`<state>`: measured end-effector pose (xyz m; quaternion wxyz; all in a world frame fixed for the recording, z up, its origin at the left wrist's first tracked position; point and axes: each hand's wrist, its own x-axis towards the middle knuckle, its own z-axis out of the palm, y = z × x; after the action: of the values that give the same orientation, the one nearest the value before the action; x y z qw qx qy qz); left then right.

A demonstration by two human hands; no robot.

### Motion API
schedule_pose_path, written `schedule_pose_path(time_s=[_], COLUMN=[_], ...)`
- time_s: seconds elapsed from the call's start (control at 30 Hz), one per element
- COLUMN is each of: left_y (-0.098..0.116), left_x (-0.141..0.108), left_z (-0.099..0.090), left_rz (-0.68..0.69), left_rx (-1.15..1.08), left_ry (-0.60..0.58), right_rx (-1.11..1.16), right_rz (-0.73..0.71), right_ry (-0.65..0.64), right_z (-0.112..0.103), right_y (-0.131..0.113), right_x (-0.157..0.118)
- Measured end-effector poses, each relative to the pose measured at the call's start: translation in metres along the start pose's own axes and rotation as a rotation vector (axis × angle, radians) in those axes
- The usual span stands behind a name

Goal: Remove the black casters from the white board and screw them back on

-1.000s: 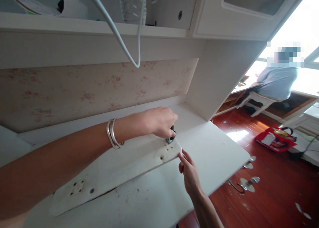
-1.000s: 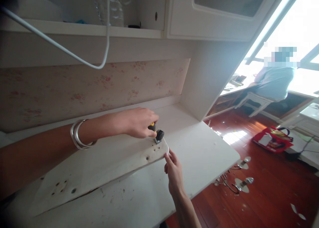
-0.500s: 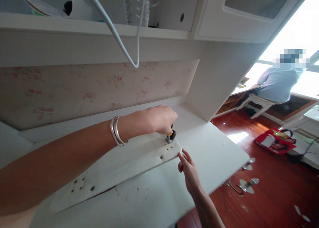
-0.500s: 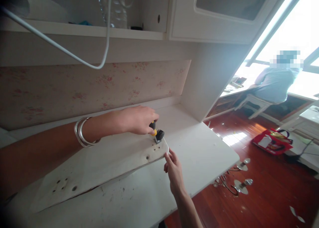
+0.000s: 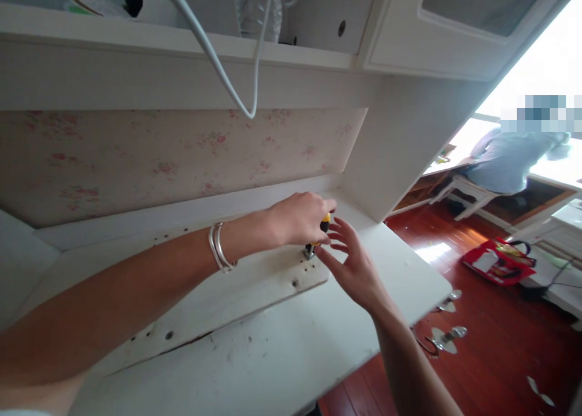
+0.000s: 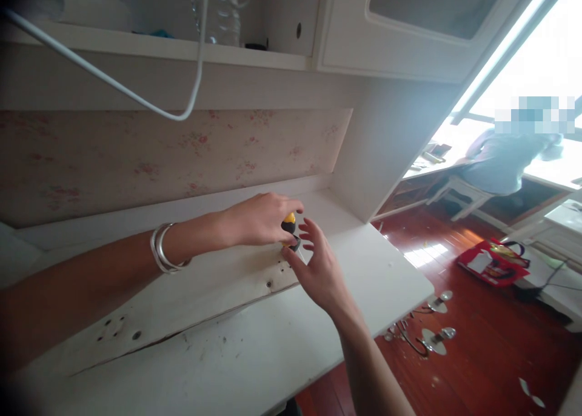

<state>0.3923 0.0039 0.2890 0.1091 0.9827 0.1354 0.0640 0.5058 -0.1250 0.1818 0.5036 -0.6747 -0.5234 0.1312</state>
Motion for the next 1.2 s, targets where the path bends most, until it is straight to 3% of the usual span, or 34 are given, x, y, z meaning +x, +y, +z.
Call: schedule_pose_path(time_s=[0.1,0.23,0.33,0.47,0.5,0.53,0.63,0.67,0.77,0.93,1.2], left_y=[0.002,-0.004,-0.005,0.022,0.032,0.043,0.065,0.067,0.060,0.042,0.042], left_x=[-0.006,-0.011,-0.019,-0.055,-0.067,-0.080,-0.113,-0.120,-0.131,-0.128,-0.126], left_z=[0.008,0.021,0.035,0.075,0.091,0.109,0.165,0.182,0.213,0.214,0.217], left_rz=[-0.059,-0.112,-0.151,-0.403,-0.466,-0.523,-0.647,-0.714,-0.835,-0.975,-1.002], left_rx=[-0.098,-0.214,-0.398,-0.803,-0.946,-1.081,-1.498,-1.593,-1.771,-1.845,-1.904], left_ry=[0.065,0.157,0.289,0.577,0.583,0.542,0.166,0.107,0.143,0.313,0.408], right_rx=[-0.172,-0.452,-0.464,-0.337,-0.365,-0.429,-0.741,-0.851,-1.124,-1.371,-1.284], right_rz=[-0.022,-0.045,-0.061,-0.140,-0.177,-0.212,-0.277,-0.285,-0.279,-0.275,-0.338], right_ry=[-0.053,0.026,0.045,0.068,0.085,0.101,0.135,0.129,0.018,-0.168,-0.490], right_z=[0.004,0.007,0.006,0.003,0.002,0.001,-0.005,-0.007,-0.011,-0.006,0.002], right_y=[-0.015,-0.018,-0.015,-0.015,-0.018,-0.021,-0.039,-0.046,-0.063,-0.077,-0.085], right_x=[0.015,0.023,0.025,0.028,0.029,0.030,0.038,0.041,0.054,0.080,0.094])
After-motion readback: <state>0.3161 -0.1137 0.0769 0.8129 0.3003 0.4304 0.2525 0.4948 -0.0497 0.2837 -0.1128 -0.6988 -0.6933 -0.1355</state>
